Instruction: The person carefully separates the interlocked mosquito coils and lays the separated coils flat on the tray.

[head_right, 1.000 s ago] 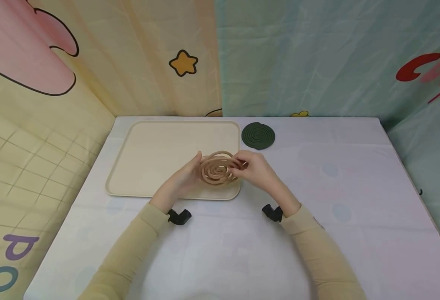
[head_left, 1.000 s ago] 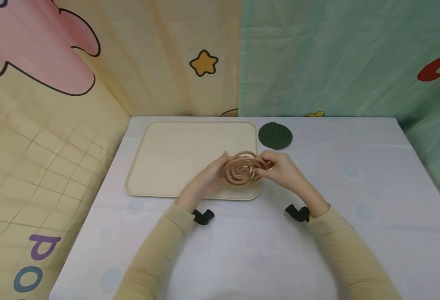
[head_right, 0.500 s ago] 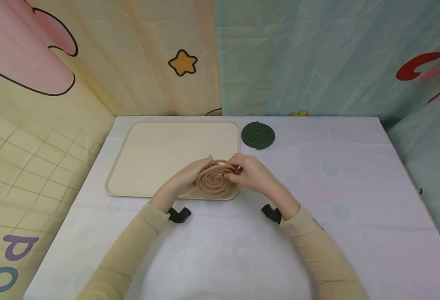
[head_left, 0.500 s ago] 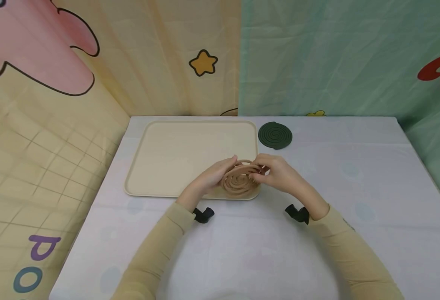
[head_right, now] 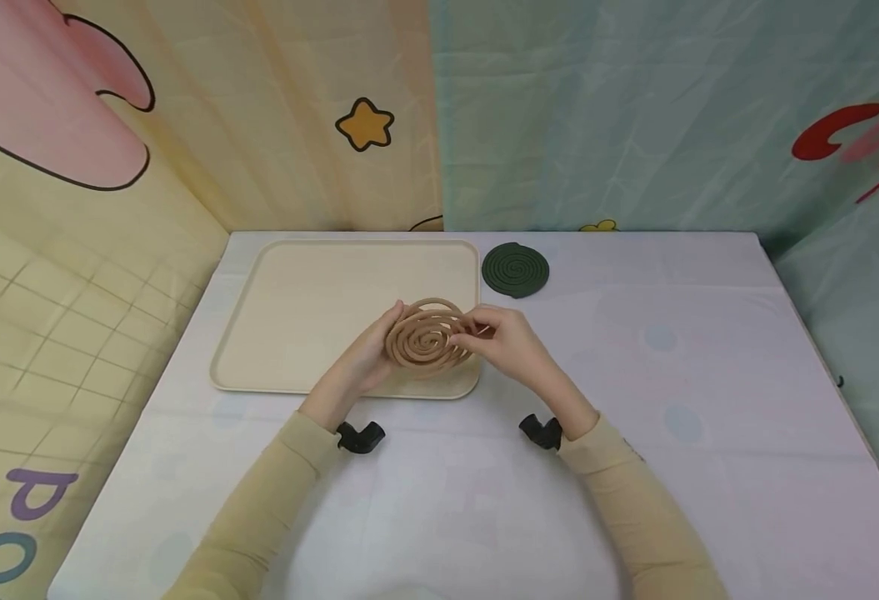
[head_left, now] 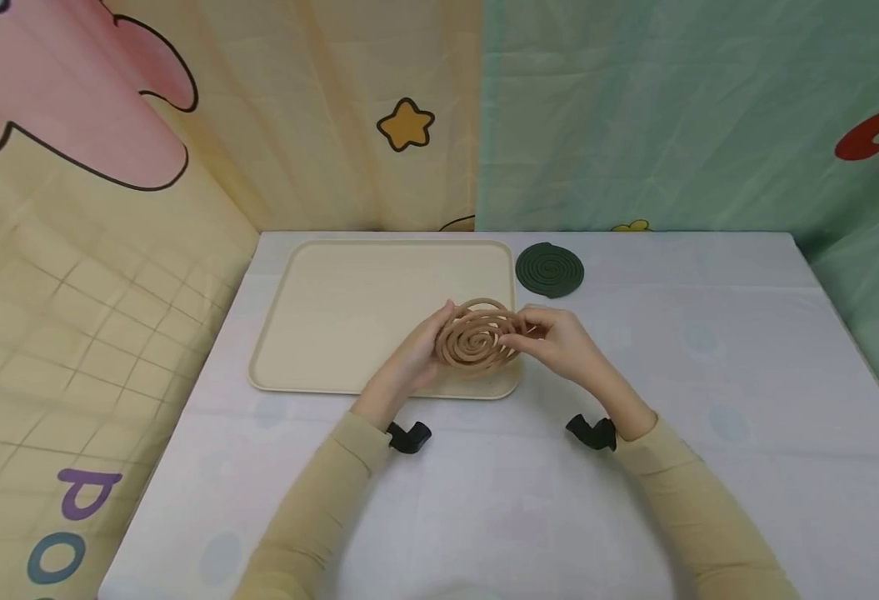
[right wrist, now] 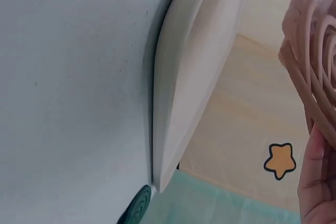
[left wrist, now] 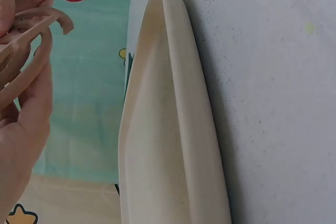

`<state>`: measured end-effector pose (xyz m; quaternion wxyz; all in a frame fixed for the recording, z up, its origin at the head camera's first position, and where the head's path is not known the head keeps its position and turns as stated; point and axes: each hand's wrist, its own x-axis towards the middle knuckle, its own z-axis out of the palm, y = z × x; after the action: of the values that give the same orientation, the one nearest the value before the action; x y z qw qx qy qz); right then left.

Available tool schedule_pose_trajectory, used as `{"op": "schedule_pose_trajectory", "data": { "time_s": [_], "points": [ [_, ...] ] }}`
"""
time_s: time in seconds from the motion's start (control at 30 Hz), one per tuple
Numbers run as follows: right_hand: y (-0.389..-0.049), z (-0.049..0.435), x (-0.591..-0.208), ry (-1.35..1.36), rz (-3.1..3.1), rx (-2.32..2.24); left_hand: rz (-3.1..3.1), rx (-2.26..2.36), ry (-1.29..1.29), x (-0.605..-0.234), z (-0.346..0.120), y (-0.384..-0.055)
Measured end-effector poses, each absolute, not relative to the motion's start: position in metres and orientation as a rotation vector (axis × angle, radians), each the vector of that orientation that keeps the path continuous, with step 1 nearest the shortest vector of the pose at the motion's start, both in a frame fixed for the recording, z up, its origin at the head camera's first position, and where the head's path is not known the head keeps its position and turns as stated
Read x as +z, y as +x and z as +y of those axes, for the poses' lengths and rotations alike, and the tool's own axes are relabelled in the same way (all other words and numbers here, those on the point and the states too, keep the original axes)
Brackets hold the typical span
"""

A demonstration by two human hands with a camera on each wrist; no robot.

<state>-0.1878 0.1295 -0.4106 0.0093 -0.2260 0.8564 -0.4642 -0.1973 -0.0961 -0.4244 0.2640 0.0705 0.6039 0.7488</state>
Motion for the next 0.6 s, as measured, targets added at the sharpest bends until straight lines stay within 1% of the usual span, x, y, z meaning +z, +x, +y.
{"op": "schedule_pose_trajectory", "data": {
  "time_s": [0.17, 0.3, 0.43, 0.6],
  "points": [
    [-0.187, 0.13, -0.403, -1.029, 2.753, -1.219, 1.777, 1.803, 0.184, -0.422, -0.1, -0.2],
    [-0.186, 0.127, -0.398, -1.146, 2.758, -1.059, 1.941, 1.611, 0.229, -0.421, -0.102, -0.202],
    [-0.187, 0.124, -0.398, -1.099, 2.744, -1.039, 1.968, 1.571, 0.237, -0.42, -0.103, -0.202],
    [-0.187, 0.124, -0.404, -0.887, 2.703, -1.183, 1.895, 1.673, 0.168, -0.421, -0.106, -0.2]
  ]
}}
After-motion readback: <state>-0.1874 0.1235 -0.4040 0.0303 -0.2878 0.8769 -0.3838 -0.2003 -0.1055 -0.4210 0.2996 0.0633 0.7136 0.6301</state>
